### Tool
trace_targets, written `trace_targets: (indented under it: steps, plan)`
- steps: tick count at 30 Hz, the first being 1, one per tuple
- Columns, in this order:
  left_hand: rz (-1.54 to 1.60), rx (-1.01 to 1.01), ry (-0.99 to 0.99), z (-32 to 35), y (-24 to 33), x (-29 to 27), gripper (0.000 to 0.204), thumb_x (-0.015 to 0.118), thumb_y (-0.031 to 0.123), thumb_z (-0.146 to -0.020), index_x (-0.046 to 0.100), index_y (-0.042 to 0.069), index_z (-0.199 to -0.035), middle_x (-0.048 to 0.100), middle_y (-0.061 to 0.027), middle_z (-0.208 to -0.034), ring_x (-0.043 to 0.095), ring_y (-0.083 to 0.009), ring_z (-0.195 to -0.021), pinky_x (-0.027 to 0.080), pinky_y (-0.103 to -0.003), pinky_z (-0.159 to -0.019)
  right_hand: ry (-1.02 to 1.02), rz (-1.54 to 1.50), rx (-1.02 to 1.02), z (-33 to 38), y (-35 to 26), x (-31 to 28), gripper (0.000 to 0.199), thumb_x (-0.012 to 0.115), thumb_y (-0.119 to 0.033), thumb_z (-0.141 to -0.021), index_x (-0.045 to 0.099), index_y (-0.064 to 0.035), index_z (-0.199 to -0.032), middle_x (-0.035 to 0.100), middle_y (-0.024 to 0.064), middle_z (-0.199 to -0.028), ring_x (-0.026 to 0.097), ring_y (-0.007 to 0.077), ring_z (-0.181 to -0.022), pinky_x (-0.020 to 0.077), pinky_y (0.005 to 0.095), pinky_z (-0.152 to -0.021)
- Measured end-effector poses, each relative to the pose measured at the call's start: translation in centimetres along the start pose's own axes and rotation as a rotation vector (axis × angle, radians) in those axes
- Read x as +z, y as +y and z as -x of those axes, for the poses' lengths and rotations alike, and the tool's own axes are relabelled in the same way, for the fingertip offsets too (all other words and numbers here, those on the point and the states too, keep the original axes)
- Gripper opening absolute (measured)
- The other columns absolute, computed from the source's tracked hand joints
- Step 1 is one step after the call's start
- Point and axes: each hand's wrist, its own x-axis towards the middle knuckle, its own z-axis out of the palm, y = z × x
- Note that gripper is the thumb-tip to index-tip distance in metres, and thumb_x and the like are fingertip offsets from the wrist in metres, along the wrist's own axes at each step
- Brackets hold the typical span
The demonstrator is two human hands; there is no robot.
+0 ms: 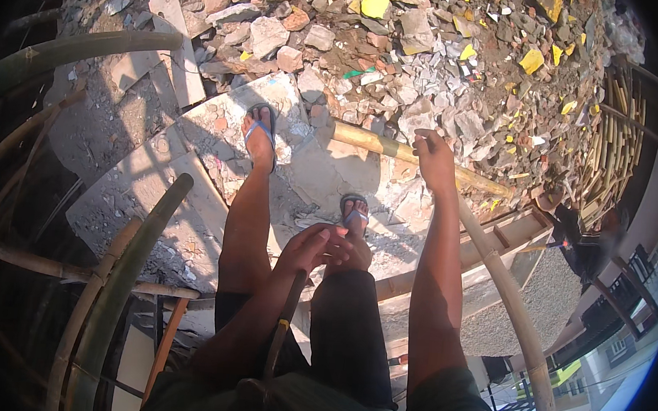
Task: The person uses pliers to tighten wire ties on a bamboo scaffold structure. They move along the scaffold, securing multiple joints by wrapping and twisting wire with pliers.
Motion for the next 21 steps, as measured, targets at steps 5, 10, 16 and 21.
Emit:
trace_targets:
  steps: [5, 10, 16, 21]
  plan:
    - [-0.191, -0.09, 0.299, 0.7, 6.2, -4.4, 0.036, 0.045, 0.032, -0.104, 0.062, 0.003, -0.118, 0.069, -0.0097, -0.099, 0.065, -0.0156, -0.088, 0.05, -0.029, -0.081, 0.026, -0.111, -0.079, -15.8, -7.7, 8.2, 0.033, 0.059, -0.025, -0.096, 0.064, -0.0021, -0.118, 0.072, 0.0161, -0.096, 0.072, 0.0247, -0.083, 0.0526, 0.0346, -0.079]
    - [-0.163, -0.05, 0.258, -0.9, 9.2, -5.0, 0.033, 0.043, 0.029, -0.105, 0.061, 0.004, -0.118, 0.069, -0.0107, -0.098, 0.066, -0.0176, -0.087, 0.051, -0.031, -0.08, -0.123, 0.55, -0.413, -25.2, -15.9, 16.1, 0.048, 0.063, -0.032, -0.091, 0.058, -0.0051, -0.13, 0.065, 0.0262, -0.118, 0.062, 0.0399, -0.109, 0.0479, 0.0426, -0.095]
    - [-0.084, -0.086, 0.236, -1.0, 11.1, -5.2, 0.035, 0.046, 0.03, -0.103, 0.059, 0.001, -0.117, 0.069, -0.0136, -0.097, 0.067, -0.0209, -0.088, 0.052, -0.033, -0.08, 0.081, -0.556, 0.08, -31.7, -23.3, 15.6, 0.044, 0.056, -0.03, -0.095, 0.053, -0.0213, -0.139, 0.047, 0.0104, -0.144, 0.053, 0.0284, -0.108, 0.0478, 0.0495, -0.085]
    - [0.014, -0.044, 0.289, -0.4, 12.2, -6.0, 0.034, 0.047, 0.032, -0.104, 0.06, 0.002, -0.116, 0.068, -0.0096, -0.096, 0.065, -0.0161, -0.085, 0.05, -0.03, -0.078, 0.209, -0.83, 0.242, -35.6, -23.5, 12.4, 0.034, 0.048, -0.028, -0.098, 0.056, -0.0138, -0.128, 0.052, 0.0097, -0.111, 0.049, 0.0224, -0.09, 0.0493, 0.0539, -0.083]
